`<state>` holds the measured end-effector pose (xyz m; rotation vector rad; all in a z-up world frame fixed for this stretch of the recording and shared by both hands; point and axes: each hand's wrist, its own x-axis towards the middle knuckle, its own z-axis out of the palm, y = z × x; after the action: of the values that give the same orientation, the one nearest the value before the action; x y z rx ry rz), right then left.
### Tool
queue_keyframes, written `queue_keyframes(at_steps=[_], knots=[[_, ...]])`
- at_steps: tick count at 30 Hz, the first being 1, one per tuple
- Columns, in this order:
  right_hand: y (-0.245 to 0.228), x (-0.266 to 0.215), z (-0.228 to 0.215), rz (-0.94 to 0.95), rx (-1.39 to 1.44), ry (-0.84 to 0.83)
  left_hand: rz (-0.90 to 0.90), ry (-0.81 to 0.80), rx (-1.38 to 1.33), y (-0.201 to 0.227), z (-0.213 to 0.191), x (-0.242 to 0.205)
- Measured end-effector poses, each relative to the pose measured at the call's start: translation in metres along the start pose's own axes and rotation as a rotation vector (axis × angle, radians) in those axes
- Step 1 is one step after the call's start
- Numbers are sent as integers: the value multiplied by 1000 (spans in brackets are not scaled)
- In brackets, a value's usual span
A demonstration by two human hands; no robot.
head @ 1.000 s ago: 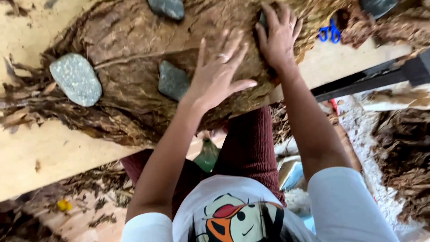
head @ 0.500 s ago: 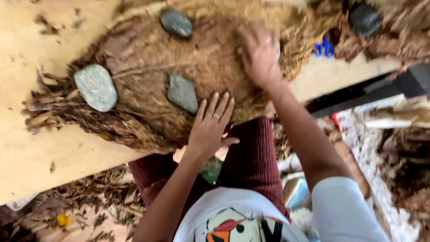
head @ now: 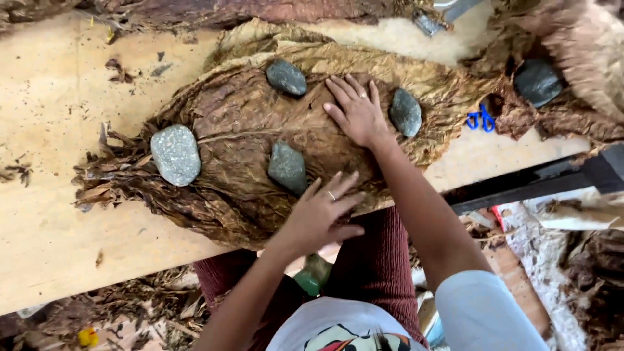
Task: The person presses and smooths large dried leaves on a wooden table using smooth stones. They repeatedly lift, reposition, and press sections of the leaves while other workers perform similar actions nearby.
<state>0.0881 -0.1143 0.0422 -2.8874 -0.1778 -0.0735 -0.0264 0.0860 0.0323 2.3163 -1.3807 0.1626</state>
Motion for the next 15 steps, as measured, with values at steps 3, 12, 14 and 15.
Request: queue_keyframes(at_steps=[3,12,14,15], knots=[[3,-4,5,-8,12,44,-92,142,-264,-36,-53,33],[22,37,25,-148,271,553,-457,513,-282,-236,-19,91],[-5,57,27,-203,242,639,-485,452,-273,-235,-20,92],[-19,68,33,-172,139,545,-554,364,-204,-235,-21,92]])
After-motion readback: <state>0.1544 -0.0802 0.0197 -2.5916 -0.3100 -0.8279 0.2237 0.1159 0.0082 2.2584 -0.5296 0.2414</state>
